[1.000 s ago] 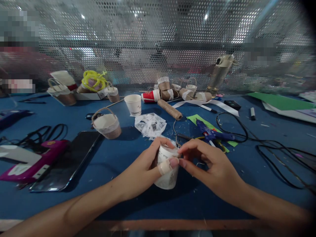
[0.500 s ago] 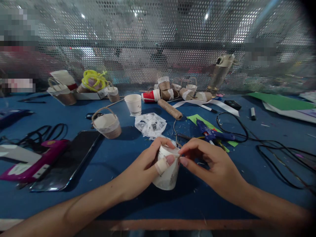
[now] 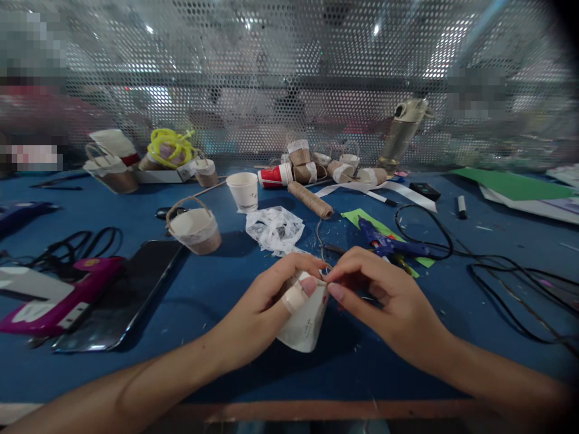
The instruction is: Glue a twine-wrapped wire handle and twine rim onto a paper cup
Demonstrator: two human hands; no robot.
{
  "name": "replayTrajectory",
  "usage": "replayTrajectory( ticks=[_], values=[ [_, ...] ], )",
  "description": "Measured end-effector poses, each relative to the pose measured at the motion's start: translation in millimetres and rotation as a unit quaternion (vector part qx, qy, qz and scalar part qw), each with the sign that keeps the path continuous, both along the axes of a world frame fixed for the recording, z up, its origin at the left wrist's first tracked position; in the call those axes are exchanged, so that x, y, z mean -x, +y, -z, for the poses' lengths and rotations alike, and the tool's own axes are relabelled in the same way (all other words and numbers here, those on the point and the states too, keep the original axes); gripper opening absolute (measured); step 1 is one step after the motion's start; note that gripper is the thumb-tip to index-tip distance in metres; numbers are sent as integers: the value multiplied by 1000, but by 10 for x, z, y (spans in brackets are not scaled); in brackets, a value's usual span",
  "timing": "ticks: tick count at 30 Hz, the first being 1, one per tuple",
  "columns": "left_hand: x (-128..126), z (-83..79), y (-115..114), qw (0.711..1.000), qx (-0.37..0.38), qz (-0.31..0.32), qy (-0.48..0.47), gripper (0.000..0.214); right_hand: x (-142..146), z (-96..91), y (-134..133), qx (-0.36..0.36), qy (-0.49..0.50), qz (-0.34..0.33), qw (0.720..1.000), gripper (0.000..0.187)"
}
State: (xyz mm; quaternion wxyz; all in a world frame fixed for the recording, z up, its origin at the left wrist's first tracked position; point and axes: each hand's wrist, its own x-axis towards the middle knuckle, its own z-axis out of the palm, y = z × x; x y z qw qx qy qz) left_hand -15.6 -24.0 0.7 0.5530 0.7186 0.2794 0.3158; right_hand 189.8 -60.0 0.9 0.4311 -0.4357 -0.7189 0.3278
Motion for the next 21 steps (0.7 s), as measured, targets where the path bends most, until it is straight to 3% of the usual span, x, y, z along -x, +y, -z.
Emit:
replayTrajectory(
  ticks=[6, 14, 21],
  values=[
    [-9, 33, 8, 999, -29, -5, -22, 16, 4, -15, -21, 33, 23, -14, 999, 4],
    [-34, 41, -1, 999, -49, -17, -5, 22, 31, -23, -29, 3, 24, -16, 1000, 10],
    [-43, 75, -17, 997, -71, -7, 0, 21, 56, 11, -18, 19, 44, -23, 999, 6]
  ],
)
